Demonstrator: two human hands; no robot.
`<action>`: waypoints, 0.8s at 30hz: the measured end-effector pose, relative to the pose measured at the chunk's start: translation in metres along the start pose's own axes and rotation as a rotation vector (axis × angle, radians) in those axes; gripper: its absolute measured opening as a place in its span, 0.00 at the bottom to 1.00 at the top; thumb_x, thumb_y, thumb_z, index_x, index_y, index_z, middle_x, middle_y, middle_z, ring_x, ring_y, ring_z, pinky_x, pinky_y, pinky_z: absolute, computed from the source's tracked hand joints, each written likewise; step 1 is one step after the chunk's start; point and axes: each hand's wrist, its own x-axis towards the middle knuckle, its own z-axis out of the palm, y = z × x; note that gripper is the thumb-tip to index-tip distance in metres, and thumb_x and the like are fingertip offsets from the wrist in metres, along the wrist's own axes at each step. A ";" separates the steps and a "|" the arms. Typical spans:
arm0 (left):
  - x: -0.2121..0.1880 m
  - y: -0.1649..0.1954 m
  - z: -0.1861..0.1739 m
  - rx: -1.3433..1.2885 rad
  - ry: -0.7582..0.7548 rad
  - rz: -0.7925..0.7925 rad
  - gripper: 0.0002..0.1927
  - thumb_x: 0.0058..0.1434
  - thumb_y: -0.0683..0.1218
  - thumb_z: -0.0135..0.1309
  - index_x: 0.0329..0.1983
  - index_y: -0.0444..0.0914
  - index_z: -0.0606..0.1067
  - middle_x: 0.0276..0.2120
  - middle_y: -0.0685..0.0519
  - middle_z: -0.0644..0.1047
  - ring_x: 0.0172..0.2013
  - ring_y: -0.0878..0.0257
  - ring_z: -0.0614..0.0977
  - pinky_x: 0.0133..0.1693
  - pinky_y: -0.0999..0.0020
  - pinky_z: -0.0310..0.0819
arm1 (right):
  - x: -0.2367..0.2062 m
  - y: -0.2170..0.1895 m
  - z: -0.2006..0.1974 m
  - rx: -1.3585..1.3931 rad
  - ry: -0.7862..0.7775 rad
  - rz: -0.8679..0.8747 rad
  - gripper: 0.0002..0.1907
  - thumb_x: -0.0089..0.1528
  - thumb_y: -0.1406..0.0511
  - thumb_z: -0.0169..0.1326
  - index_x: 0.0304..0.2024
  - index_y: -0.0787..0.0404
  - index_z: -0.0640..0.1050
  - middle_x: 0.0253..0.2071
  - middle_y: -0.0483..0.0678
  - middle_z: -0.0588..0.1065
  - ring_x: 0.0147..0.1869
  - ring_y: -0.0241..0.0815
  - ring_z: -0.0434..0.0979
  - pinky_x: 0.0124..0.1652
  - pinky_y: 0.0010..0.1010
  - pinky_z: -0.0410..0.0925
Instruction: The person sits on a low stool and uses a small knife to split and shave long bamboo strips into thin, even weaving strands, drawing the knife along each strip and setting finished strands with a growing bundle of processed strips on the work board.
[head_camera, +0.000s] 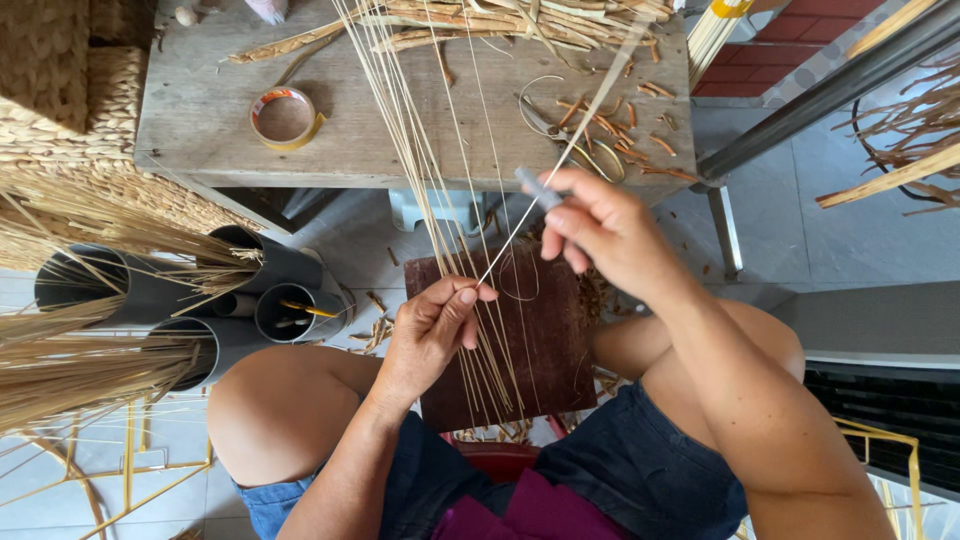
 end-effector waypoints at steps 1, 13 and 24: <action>-0.001 0.000 -0.002 -0.031 -0.009 -0.062 0.16 0.75 0.51 0.45 0.49 0.37 0.79 0.17 0.58 0.69 0.17 0.75 0.64 0.21 0.78 0.55 | 0.001 -0.002 -0.008 0.015 0.029 -0.018 0.19 0.71 0.70 0.47 0.64 0.63 0.71 0.30 0.47 0.76 0.25 0.28 0.67 0.26 0.19 0.63; -0.008 0.019 -0.036 -0.008 0.028 -0.127 0.15 0.74 0.51 0.46 0.45 0.37 0.80 0.16 0.59 0.69 0.16 0.75 0.63 0.20 0.77 0.53 | -0.007 -0.001 -0.110 0.147 0.451 -0.284 0.09 0.78 0.71 0.51 0.60 0.64 0.75 0.35 0.49 0.75 0.34 0.35 0.75 0.29 0.23 0.66; -0.005 0.023 -0.046 0.037 0.104 -0.088 0.13 0.74 0.48 0.45 0.45 0.37 0.79 0.17 0.59 0.70 0.16 0.76 0.61 0.19 0.78 0.51 | -0.026 0.036 -0.178 0.286 0.805 -0.453 0.08 0.82 0.73 0.49 0.63 0.67 0.72 0.35 0.52 0.72 0.32 0.39 0.68 0.30 0.28 0.65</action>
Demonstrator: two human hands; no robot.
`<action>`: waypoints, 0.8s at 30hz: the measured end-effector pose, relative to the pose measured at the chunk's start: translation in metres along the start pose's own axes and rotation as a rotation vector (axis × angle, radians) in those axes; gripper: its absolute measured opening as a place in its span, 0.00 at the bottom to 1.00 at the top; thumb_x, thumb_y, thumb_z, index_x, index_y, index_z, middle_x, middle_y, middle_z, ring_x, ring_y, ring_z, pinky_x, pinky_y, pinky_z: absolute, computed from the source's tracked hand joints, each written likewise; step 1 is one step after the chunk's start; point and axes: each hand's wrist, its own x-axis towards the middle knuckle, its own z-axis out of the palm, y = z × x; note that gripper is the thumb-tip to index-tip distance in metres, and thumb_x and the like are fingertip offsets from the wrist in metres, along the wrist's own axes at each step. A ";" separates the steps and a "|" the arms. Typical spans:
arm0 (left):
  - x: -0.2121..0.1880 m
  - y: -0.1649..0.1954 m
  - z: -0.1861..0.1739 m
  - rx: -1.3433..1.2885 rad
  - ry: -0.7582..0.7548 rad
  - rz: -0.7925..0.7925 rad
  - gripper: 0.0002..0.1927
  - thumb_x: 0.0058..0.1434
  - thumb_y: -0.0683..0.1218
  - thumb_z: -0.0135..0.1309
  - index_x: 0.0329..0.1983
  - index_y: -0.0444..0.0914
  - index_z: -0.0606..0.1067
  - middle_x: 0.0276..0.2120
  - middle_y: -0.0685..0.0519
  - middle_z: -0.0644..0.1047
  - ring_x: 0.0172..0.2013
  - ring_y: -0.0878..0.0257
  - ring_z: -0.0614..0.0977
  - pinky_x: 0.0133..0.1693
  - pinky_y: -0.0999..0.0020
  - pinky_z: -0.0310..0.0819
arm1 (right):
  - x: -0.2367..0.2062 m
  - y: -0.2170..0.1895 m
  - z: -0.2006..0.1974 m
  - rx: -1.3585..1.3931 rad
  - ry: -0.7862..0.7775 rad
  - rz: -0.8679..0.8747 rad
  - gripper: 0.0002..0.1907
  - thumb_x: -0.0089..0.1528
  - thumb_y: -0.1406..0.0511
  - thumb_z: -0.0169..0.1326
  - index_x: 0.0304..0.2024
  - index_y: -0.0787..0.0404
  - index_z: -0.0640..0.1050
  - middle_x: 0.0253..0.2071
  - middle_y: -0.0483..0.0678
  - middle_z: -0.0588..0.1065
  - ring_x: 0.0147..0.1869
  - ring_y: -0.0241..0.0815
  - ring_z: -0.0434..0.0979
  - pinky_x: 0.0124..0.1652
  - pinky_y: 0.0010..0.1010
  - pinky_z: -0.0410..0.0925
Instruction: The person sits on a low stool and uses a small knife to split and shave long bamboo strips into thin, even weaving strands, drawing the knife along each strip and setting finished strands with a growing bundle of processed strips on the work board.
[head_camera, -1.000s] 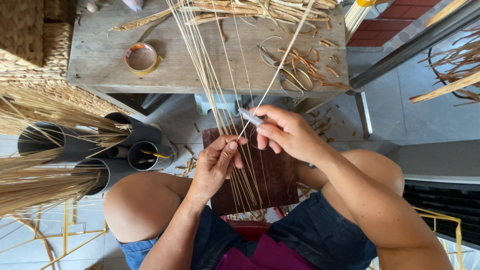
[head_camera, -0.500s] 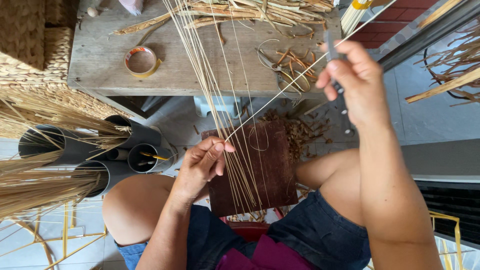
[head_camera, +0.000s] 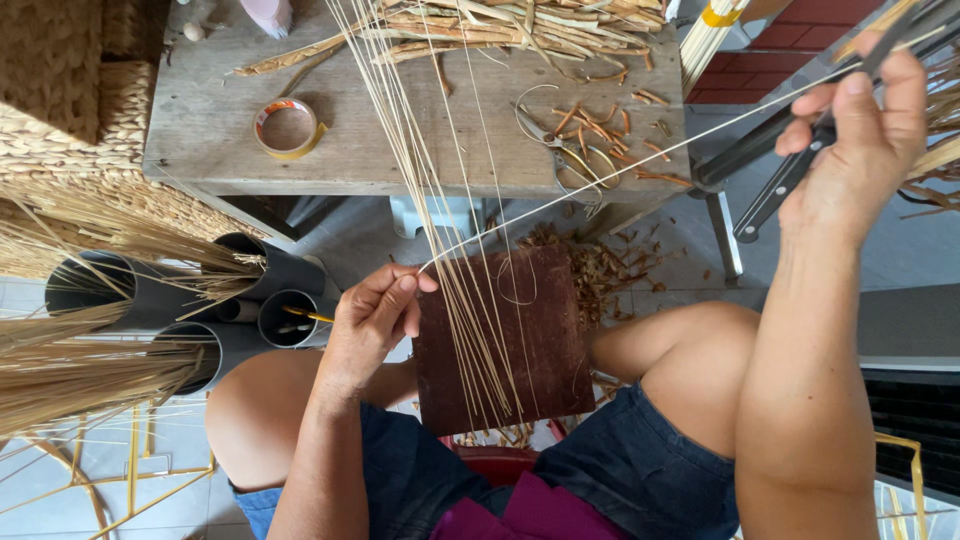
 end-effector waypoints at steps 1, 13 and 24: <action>0.000 0.000 0.000 -0.006 0.010 0.013 0.13 0.74 0.48 0.45 0.45 0.37 0.79 0.17 0.59 0.70 0.16 0.76 0.62 0.19 0.79 0.52 | 0.000 0.000 -0.005 0.005 0.019 -0.009 0.09 0.82 0.72 0.49 0.64 0.65 0.72 0.34 0.52 0.72 0.30 0.38 0.67 0.30 0.28 0.65; 0.003 0.002 0.010 -0.179 0.220 0.135 0.13 0.75 0.47 0.44 0.52 0.37 0.78 0.22 0.56 0.76 0.17 0.76 0.66 0.20 0.80 0.56 | -0.007 -0.005 0.004 0.046 -0.012 -0.053 0.11 0.82 0.71 0.49 0.66 0.62 0.74 0.33 0.50 0.72 0.28 0.39 0.68 0.27 0.27 0.64; 0.000 -0.012 0.036 -0.216 0.047 0.151 0.14 0.76 0.47 0.45 0.55 0.36 0.77 0.33 0.55 0.80 0.26 0.72 0.78 0.30 0.78 0.68 | -0.108 -0.025 0.141 -0.299 -0.914 0.479 0.21 0.70 0.68 0.45 0.67 0.58 0.70 0.27 0.46 0.77 0.22 0.28 0.68 0.24 0.19 0.66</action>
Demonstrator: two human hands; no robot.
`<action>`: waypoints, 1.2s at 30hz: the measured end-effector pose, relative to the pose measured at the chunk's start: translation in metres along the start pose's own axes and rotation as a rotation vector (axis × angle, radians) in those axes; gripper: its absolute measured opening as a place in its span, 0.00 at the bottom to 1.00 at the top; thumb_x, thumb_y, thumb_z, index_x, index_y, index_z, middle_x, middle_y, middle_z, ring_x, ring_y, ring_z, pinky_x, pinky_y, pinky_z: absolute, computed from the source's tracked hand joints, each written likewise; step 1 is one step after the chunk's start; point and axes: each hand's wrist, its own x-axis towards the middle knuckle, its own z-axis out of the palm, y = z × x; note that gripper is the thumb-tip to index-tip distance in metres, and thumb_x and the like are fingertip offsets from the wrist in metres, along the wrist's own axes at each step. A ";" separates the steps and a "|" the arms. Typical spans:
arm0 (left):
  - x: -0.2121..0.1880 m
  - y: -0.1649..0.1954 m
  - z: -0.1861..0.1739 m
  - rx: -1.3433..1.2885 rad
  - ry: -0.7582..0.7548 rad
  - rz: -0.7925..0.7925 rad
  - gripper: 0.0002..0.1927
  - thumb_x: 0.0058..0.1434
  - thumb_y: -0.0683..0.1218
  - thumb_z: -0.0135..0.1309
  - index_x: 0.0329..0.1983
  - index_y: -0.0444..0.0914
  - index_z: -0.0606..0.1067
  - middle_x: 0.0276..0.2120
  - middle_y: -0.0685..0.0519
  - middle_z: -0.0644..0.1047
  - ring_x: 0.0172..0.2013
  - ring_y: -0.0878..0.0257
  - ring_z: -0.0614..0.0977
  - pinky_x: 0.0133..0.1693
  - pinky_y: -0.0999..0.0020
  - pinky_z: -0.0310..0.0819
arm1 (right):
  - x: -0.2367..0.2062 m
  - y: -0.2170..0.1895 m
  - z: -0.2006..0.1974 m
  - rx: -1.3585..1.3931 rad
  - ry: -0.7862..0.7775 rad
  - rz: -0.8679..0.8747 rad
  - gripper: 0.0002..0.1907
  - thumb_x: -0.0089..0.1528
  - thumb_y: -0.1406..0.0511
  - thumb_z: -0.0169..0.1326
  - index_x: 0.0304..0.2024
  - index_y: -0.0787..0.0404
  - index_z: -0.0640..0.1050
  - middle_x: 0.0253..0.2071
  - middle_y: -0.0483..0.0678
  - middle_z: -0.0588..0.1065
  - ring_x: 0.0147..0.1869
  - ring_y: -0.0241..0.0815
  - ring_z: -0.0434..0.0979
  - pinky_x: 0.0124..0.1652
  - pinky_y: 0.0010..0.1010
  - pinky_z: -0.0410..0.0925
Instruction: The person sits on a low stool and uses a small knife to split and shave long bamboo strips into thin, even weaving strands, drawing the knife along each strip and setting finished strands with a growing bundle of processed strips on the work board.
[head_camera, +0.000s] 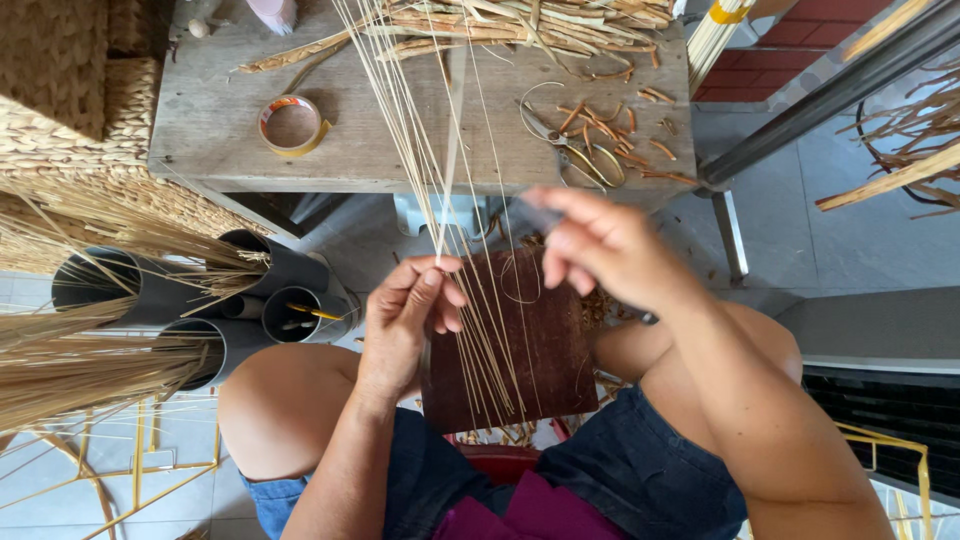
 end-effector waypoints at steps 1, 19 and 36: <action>-0.001 -0.002 0.001 0.006 -0.027 -0.017 0.14 0.76 0.47 0.44 0.55 0.37 0.77 0.32 0.55 0.80 0.26 0.72 0.78 0.30 0.79 0.68 | 0.001 -0.001 0.011 -0.020 -0.107 0.051 0.25 0.69 0.68 0.45 0.69 0.56 0.67 0.26 0.45 0.78 0.22 0.27 0.68 0.24 0.19 0.66; -0.006 -0.005 0.003 0.084 -0.204 -0.243 0.16 0.74 0.50 0.44 0.51 0.37 0.78 0.23 0.56 0.78 0.22 0.71 0.79 0.26 0.78 0.71 | 0.019 0.015 0.009 -0.033 0.067 0.010 0.16 0.70 0.70 0.47 0.61 0.61 0.72 0.28 0.45 0.76 0.22 0.27 0.66 0.23 0.18 0.62; -0.006 0.018 -0.024 0.149 -0.256 -0.256 0.15 0.72 0.50 0.47 0.46 0.36 0.80 0.22 0.56 0.78 0.22 0.70 0.78 0.27 0.77 0.68 | -0.010 0.026 -0.109 0.175 0.579 -0.301 0.12 0.76 0.71 0.51 0.62 0.64 0.76 0.36 0.47 0.75 0.36 0.34 0.76 0.29 0.22 0.66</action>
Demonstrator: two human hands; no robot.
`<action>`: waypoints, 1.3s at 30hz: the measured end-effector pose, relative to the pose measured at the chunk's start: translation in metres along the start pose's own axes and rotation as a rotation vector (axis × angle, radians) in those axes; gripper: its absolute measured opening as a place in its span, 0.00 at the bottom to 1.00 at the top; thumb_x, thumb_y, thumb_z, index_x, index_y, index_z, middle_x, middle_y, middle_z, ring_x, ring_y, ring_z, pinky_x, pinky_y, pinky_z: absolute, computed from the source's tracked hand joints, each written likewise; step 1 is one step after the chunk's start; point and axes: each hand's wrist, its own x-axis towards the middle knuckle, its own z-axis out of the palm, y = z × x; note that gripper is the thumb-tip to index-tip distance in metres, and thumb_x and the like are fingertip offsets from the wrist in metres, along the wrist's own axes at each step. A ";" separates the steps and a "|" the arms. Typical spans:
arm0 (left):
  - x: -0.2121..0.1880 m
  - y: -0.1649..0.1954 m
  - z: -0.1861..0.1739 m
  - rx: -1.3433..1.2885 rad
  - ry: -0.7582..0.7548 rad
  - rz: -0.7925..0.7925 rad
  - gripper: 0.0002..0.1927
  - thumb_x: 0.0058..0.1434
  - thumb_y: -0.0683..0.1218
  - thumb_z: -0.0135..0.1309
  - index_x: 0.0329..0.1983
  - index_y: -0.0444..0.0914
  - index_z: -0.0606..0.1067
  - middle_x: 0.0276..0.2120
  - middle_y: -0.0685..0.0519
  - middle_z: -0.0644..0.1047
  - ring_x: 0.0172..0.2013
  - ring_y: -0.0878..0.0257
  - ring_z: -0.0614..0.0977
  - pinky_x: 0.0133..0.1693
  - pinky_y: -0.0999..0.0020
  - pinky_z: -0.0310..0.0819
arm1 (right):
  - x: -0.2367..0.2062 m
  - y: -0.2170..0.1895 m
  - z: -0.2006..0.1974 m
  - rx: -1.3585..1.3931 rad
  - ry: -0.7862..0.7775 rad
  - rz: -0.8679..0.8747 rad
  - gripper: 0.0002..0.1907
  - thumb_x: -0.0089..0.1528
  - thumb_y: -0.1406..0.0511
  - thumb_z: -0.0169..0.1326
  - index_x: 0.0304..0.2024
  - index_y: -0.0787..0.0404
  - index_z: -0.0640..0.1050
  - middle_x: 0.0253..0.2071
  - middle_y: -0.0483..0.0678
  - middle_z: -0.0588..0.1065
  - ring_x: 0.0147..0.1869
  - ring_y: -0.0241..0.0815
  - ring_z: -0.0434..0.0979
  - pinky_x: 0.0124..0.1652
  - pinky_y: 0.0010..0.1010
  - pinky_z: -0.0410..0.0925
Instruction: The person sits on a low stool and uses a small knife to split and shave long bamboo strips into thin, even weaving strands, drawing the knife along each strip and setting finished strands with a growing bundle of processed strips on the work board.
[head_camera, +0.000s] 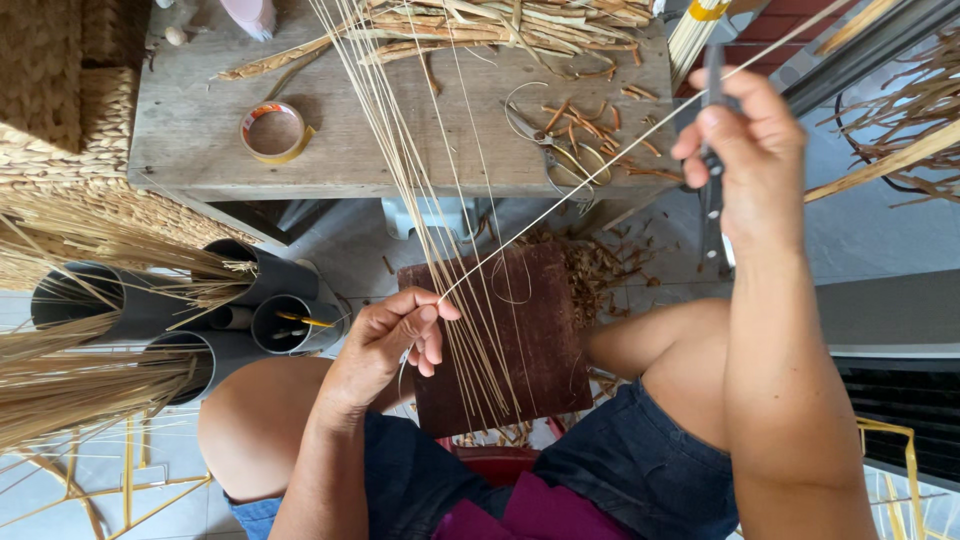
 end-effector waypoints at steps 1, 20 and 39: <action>0.000 0.001 -0.001 0.010 0.005 -0.003 0.15 0.72 0.50 0.47 0.46 0.36 0.80 0.22 0.56 0.78 0.21 0.69 0.78 0.26 0.77 0.68 | 0.002 0.002 -0.009 0.052 0.030 -0.014 0.12 0.76 0.71 0.52 0.62 0.64 0.76 0.36 0.47 0.74 0.36 0.35 0.76 0.28 0.22 0.66; -0.002 0.002 -0.017 -0.061 0.187 0.063 0.13 0.73 0.47 0.47 0.48 0.35 0.79 0.25 0.53 0.79 0.24 0.68 0.78 0.30 0.75 0.71 | 0.005 0.016 -0.096 0.157 0.470 -0.233 0.11 0.82 0.70 0.47 0.66 0.62 0.75 0.33 0.51 0.72 0.25 0.39 0.65 0.28 0.29 0.65; 0.014 0.001 0.031 -0.319 0.677 0.684 0.10 0.71 0.42 0.58 0.53 0.34 0.75 0.42 0.48 0.82 0.36 0.67 0.78 0.44 0.73 0.74 | -0.095 -0.026 0.148 -0.082 -0.995 0.417 0.25 0.69 0.68 0.46 0.70 0.58 0.68 0.27 0.45 0.77 0.22 0.26 0.68 0.24 0.18 0.66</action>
